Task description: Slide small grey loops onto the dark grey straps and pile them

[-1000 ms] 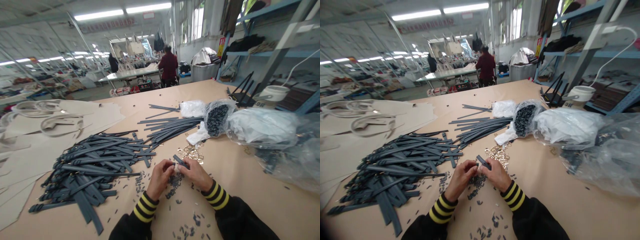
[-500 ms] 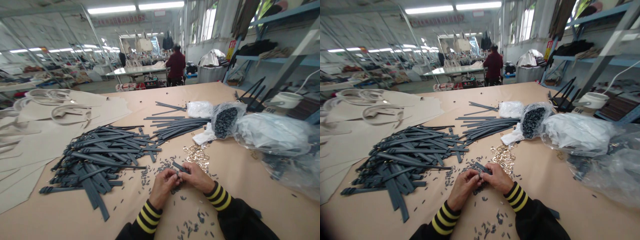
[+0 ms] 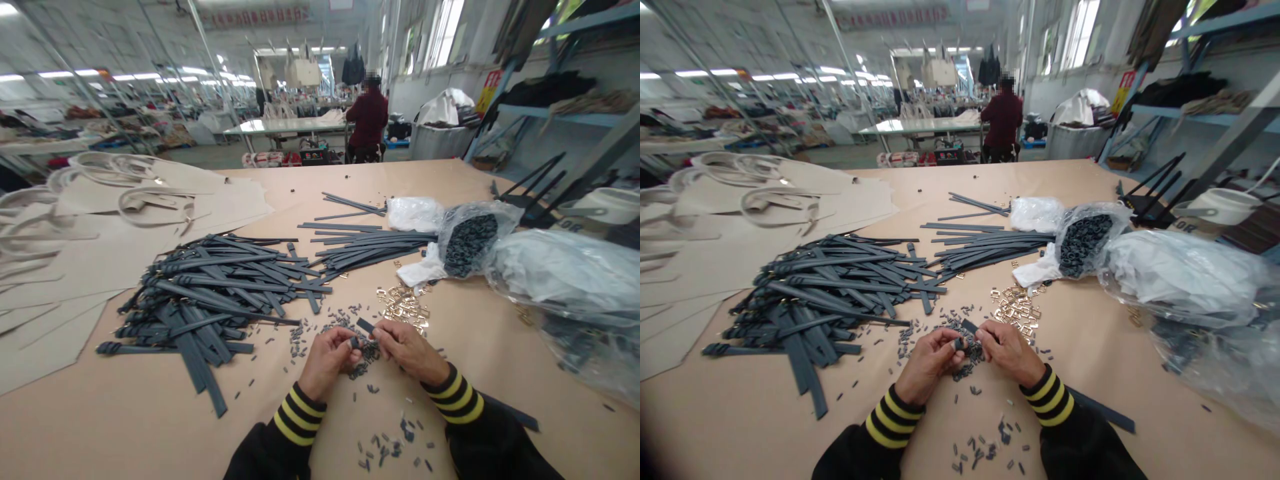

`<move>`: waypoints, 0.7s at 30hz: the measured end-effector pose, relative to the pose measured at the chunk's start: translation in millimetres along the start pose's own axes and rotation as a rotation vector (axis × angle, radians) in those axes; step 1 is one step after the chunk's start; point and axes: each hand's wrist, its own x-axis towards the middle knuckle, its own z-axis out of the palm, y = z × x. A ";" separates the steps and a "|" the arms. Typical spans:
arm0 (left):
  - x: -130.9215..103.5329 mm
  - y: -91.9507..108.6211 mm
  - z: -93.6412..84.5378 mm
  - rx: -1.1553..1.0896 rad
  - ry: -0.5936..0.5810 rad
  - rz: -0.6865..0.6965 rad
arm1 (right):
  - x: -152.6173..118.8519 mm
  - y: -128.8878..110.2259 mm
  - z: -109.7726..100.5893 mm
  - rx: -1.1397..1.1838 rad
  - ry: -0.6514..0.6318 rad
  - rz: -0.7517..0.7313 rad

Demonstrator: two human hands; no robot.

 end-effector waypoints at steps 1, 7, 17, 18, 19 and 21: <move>-0.4 0.5 -0.6 0.000 0.015 -0.010 | -0.8 0.0 -1.6 -0.033 -0.021 0.009; -2.0 0.8 0.1 0.041 0.039 0.006 | -4.7 1.4 -0.4 -0.209 -0.129 -0.016; -10.5 -2.4 13.1 0.266 0.135 0.209 | -5.4 3.1 6.2 -0.302 -0.033 -0.025; -11.4 -1.2 14.2 0.264 0.138 0.235 | -5.2 2.5 6.5 -0.285 -0.028 -0.032; -11.7 -0.5 14.6 0.263 0.136 0.247 | -5.0 2.3 7.1 -0.269 -0.027 -0.039; -10.3 -0.9 13.7 0.248 0.114 0.211 | -4.7 2.6 9.6 -0.253 -0.037 -0.047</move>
